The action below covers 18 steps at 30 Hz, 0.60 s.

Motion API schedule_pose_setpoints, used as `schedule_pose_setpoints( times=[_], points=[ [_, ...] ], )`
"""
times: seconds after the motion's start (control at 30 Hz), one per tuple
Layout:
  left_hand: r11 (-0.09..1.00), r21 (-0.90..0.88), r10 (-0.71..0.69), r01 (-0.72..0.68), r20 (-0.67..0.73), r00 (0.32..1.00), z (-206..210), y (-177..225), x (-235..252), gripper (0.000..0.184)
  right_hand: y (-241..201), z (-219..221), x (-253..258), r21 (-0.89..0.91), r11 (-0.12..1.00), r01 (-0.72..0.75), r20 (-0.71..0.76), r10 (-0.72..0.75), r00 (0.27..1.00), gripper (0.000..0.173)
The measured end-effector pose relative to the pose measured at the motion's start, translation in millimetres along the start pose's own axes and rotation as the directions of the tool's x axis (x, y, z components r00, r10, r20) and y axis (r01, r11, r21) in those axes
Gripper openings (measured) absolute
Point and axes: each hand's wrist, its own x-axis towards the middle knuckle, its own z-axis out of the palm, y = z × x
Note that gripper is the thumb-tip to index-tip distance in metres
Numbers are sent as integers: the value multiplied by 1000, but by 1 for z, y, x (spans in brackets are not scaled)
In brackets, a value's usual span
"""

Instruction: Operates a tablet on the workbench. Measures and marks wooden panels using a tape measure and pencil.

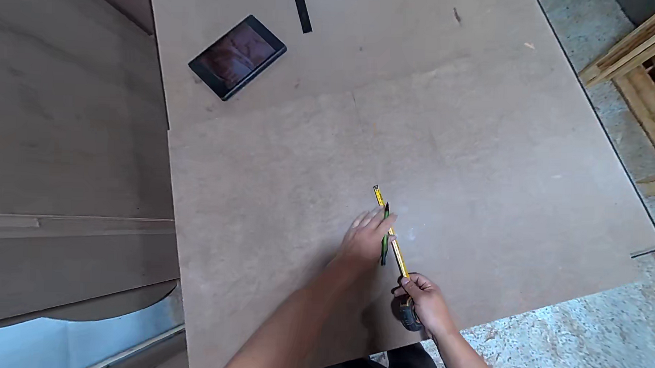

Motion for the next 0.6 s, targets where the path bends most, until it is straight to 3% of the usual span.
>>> schedule_pose_setpoints(
  times=[0.13,0.33,0.47,0.6],
  points=[
    [998,57,-38,39,-18,999,20,-38,42,54,-12,6,9,-30,998,50,-33,-51,998,22],
    [994,31,-101,103,-62,993,-3,-71,104,52,67,-42,-78,32,998,-50,-31,51,998,25],
    [996,21,-90,92,-78,993,-1,-76,113,49,113,-57,-109,91,991,-101,-90,109,990,24],
    [996,27,-86,89,-87,992,0,-75,113,49,110,-50,-97,58,994,-95,-124,101,987,24]
  ],
)
